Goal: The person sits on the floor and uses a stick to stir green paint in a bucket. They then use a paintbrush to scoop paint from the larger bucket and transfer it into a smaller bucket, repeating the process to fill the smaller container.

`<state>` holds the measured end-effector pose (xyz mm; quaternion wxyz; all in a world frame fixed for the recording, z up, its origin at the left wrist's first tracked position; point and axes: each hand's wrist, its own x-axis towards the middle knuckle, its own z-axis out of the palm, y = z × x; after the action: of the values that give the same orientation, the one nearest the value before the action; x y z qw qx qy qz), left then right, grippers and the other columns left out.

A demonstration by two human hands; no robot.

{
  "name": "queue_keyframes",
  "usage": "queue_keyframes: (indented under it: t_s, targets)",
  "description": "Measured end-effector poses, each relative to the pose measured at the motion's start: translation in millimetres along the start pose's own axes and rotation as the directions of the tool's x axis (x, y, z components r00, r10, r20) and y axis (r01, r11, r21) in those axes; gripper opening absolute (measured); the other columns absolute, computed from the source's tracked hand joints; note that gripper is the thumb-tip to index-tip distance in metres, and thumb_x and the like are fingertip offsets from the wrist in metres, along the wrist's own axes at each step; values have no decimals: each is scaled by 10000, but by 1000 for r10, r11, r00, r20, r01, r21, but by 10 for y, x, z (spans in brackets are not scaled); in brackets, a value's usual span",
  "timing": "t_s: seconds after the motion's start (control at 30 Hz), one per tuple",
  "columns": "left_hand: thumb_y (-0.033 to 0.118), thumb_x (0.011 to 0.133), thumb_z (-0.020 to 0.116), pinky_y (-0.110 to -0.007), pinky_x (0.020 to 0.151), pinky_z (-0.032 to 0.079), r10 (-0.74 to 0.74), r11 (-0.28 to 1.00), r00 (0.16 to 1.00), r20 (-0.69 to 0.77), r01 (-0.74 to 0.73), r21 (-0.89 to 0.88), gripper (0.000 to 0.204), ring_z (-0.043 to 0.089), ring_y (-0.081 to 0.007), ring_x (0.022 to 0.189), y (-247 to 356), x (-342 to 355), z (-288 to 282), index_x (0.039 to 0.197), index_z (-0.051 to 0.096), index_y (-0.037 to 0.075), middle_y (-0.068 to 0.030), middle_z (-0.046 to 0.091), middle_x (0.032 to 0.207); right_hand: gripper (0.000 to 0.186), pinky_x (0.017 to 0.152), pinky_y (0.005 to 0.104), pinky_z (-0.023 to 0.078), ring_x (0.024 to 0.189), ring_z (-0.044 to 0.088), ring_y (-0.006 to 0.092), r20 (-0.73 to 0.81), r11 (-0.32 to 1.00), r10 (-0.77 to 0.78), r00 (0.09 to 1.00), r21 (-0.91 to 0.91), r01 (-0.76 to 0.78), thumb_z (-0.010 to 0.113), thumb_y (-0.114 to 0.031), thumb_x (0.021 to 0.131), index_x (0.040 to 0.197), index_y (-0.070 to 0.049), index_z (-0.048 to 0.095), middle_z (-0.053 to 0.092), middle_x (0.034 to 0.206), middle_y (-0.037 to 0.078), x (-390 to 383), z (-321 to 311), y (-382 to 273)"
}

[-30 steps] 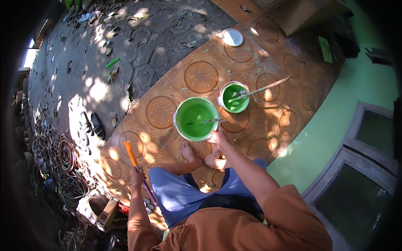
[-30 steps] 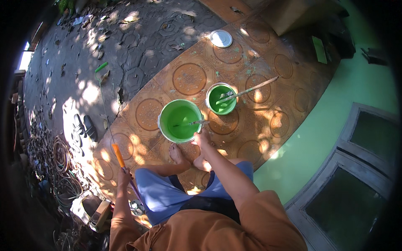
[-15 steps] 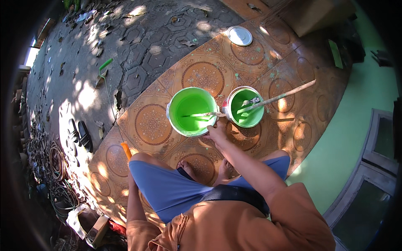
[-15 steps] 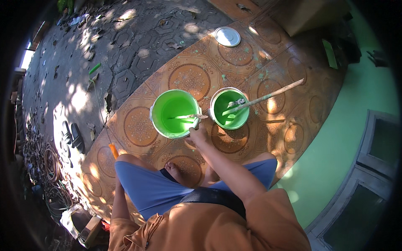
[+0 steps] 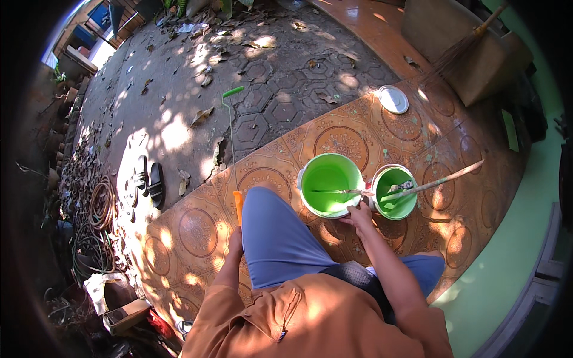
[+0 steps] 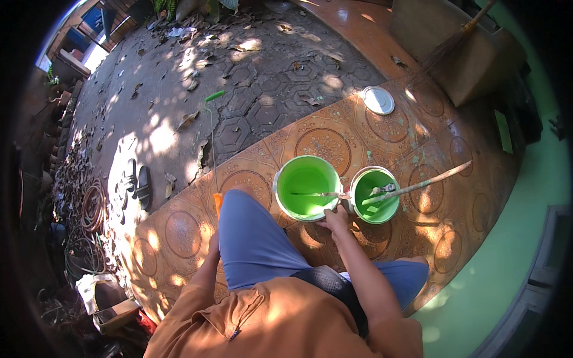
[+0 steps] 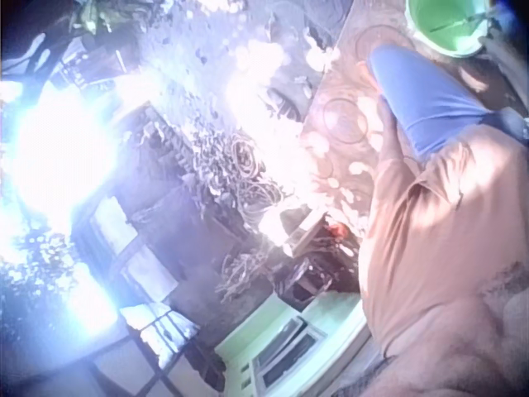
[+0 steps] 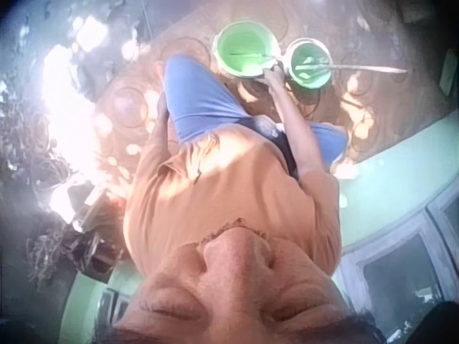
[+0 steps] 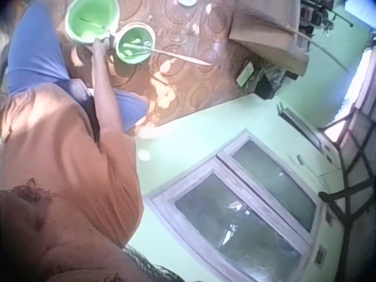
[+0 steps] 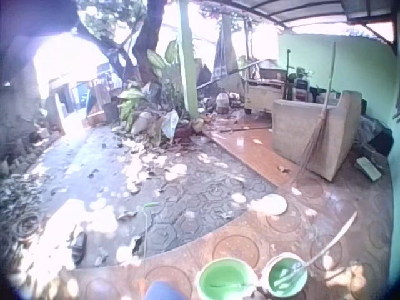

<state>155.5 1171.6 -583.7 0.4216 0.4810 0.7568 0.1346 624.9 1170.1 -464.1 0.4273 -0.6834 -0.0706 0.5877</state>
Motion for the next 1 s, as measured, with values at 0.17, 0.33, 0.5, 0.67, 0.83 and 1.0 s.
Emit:
queue_keyframes:
  t_s: [0.17,0.33,0.5,0.67,0.83,1.0]
  targets:
    - [368,902,617,-490,780,511,48,954,998,38,-57,295,385,657,-433,928,678,-207,-113,1073,589,25,-249,687,948,484,751,442,652,1064,656,343,23,998,1,1000,-64,1,533,20,872,1345,49,433,545,1278,224,49,-17,-45]
    - [320,928,596,-422,605,552,8,989,1000,27,-12,146,311,699,-298,646,1094,53,-377,1076,591,46,-166,682,781,477,740,452,650,1049,660,341,71,993,11,997,-116,-3,568,6,897,1346,54,414,550,1264,218,156,-75,-72]
    - [260,941,581,-403,518,531,168,976,985,-33,-162,144,246,652,-265,518,1507,655,-537,1013,554,27,-142,643,682,515,692,452,649,950,690,336,95,980,59,994,-196,-40,649,-85,912,1353,32,409,580,1205,186,228,-133,-86]
    - [268,940,577,-421,538,530,342,899,940,22,-334,283,235,646,-283,523,2449,902,-536,985,556,38,-152,633,671,555,677,386,636,963,682,283,108,968,21,994,-252,7,673,-213,921,1357,37,438,600,1214,196,101,-281,3]
    - [329,918,591,-538,638,519,493,769,865,99,-486,416,292,660,-427,688,2595,1399,-290,1002,568,50,-217,669,757,573,723,342,597,960,675,233,99,920,77,992,-391,-33,659,-267,947,1398,-14,415,631,1218,180,36,-349,-60]
    - [345,911,588,-540,682,524,459,680,837,298,-547,488,312,669,-428,764,2873,1427,-133,1022,567,54,-219,683,827,629,751,345,587,964,678,228,1,911,73,997,-408,-66,654,-303,961,1448,-15,379,645,1188,181,-141,-328,-85]
